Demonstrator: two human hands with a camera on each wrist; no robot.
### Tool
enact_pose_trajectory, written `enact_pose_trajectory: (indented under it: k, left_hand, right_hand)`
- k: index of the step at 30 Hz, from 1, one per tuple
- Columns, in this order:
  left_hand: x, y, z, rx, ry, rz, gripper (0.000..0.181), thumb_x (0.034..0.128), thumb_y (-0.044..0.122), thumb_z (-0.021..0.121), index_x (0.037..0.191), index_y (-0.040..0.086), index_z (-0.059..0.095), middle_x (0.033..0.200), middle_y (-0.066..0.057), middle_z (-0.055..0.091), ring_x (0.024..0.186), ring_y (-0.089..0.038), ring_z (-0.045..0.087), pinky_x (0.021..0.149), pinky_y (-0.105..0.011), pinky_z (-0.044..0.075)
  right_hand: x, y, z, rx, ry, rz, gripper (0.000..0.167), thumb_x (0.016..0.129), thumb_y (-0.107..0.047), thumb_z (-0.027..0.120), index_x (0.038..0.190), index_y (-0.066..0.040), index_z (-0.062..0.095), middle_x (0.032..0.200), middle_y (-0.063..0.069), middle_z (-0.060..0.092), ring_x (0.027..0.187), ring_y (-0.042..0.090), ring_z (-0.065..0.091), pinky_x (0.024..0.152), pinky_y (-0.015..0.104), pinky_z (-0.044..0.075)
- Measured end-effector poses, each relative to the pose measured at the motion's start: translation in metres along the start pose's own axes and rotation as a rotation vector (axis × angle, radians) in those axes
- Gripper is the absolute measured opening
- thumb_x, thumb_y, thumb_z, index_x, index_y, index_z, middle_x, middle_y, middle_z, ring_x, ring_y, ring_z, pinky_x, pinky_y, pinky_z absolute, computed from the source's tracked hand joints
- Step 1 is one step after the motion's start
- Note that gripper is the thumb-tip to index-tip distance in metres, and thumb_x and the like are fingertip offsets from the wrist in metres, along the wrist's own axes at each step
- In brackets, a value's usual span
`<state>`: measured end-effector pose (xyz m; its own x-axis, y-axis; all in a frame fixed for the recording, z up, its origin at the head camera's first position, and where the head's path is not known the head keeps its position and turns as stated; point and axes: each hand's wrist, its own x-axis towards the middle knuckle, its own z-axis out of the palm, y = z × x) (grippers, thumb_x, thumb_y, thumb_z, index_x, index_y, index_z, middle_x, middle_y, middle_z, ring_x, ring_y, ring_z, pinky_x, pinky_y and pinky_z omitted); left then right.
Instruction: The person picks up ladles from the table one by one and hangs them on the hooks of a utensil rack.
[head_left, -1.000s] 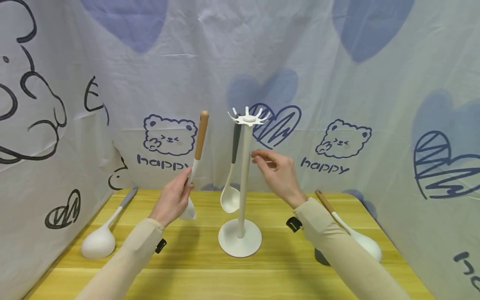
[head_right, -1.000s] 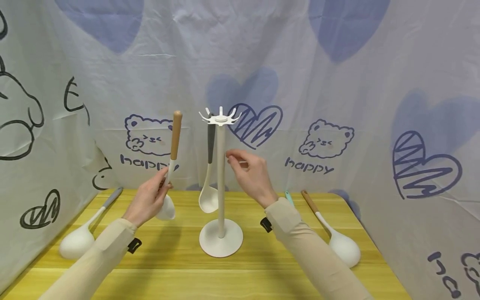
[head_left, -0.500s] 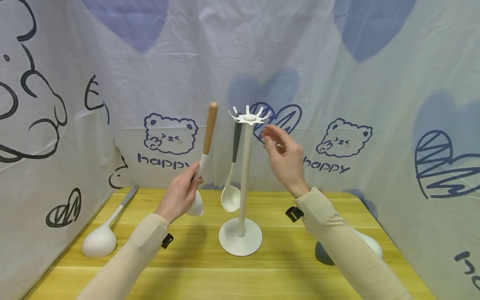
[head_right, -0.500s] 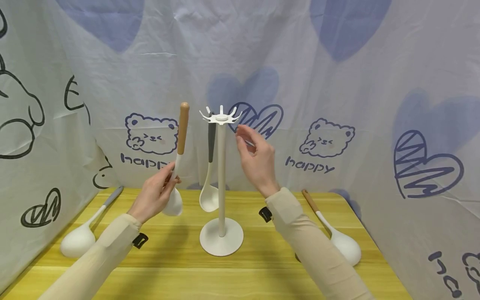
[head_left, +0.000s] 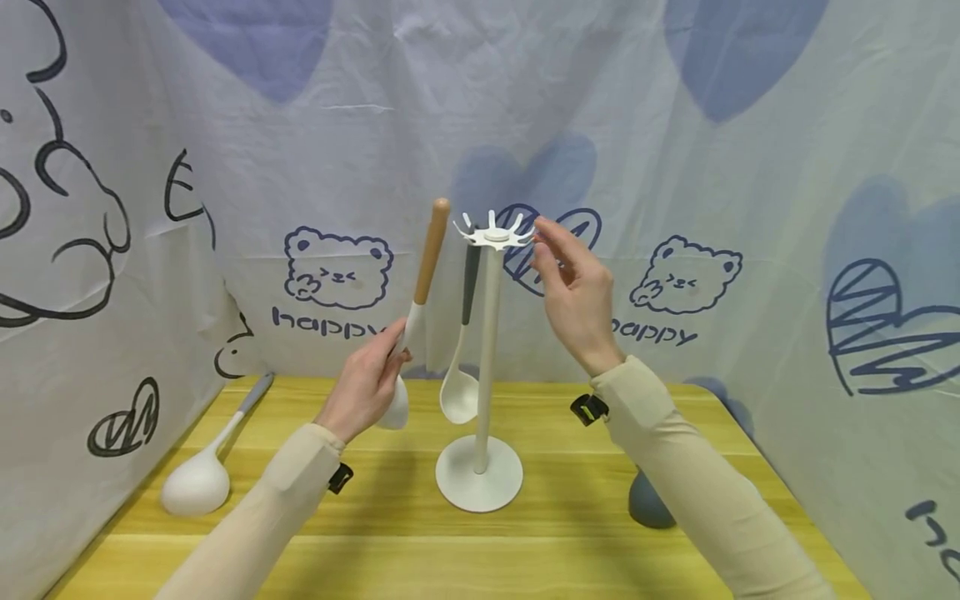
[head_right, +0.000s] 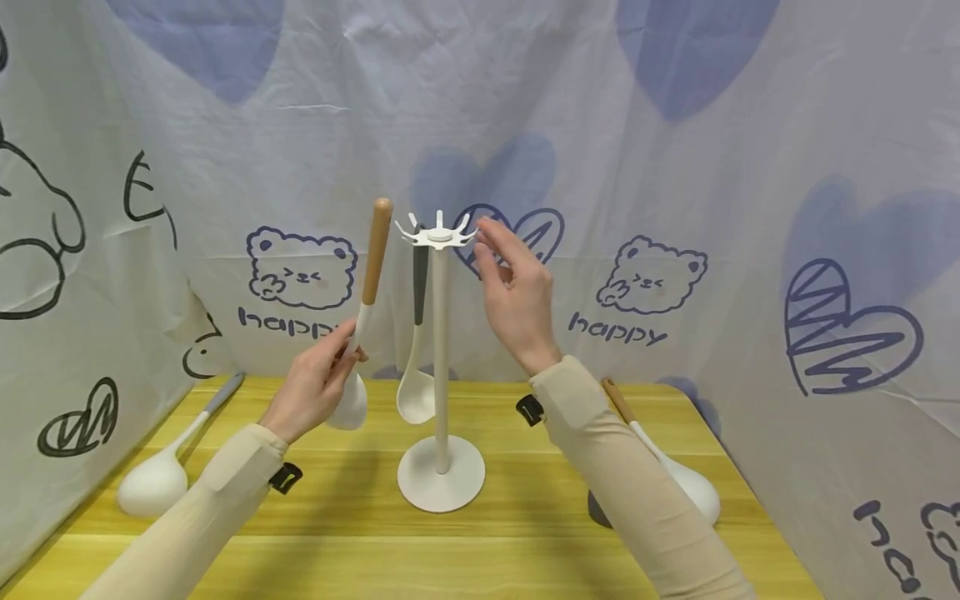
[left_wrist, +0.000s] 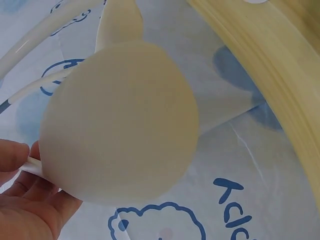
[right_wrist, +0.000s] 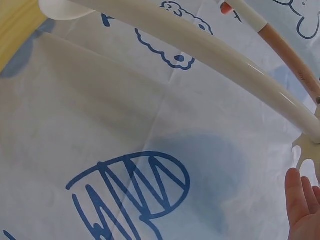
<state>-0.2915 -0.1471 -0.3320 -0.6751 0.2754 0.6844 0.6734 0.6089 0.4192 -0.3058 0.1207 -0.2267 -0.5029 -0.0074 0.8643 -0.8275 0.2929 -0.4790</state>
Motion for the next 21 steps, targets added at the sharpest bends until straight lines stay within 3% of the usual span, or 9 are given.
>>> enact_pose_trajectory:
  k: [8, 15, 21]
  left_hand:
    - [-0.001, 0.001, 0.002, 0.001, -0.003, -0.001, 0.053, 0.097, -0.003, 0.054, 0.147, 0.006, 0.04, 0.124, -0.021, 0.062, 0.099, -0.032, 0.069, 0.091, -0.046, 0.057]
    - [0.0, 0.003, 0.003, 0.008, -0.001, 0.014, 0.052, 0.0966, -0.003, 0.055, 0.146, 0.006, 0.041, 0.121, -0.02, 0.063, 0.099, -0.031, 0.069, 0.091, -0.044, 0.057]
    - [0.0, 0.003, 0.004, 0.009, -0.006, 0.011, 0.053, 0.0964, -0.004, 0.054, 0.146, 0.008, 0.042, 0.125, -0.02, 0.062, 0.098, -0.031, 0.069, 0.091, -0.047, 0.057]
  right_hand:
    - [0.004, -0.005, 0.0, -0.023, -0.017, 0.019, 0.03, 0.102, -0.018, 0.053, 0.127, -0.004, 0.064, 0.142, 0.004, 0.057, 0.116, 0.025, 0.064, 0.088, 0.021, 0.056]
    - [0.007, -0.004, -0.002, -0.001, -0.006, 0.009, 0.027, 0.102, -0.017, 0.054, 0.12, -0.002, 0.068, 0.137, 0.006, 0.061, 0.105, 0.029, 0.068, 0.084, 0.02, 0.057]
    - [0.012, -0.007, -0.004, -0.003, -0.02, 0.02, 0.024, 0.099, -0.021, 0.06, 0.11, -0.004, 0.073, 0.131, 0.004, 0.065, 0.115, 0.014, 0.065, 0.087, 0.02, 0.056]
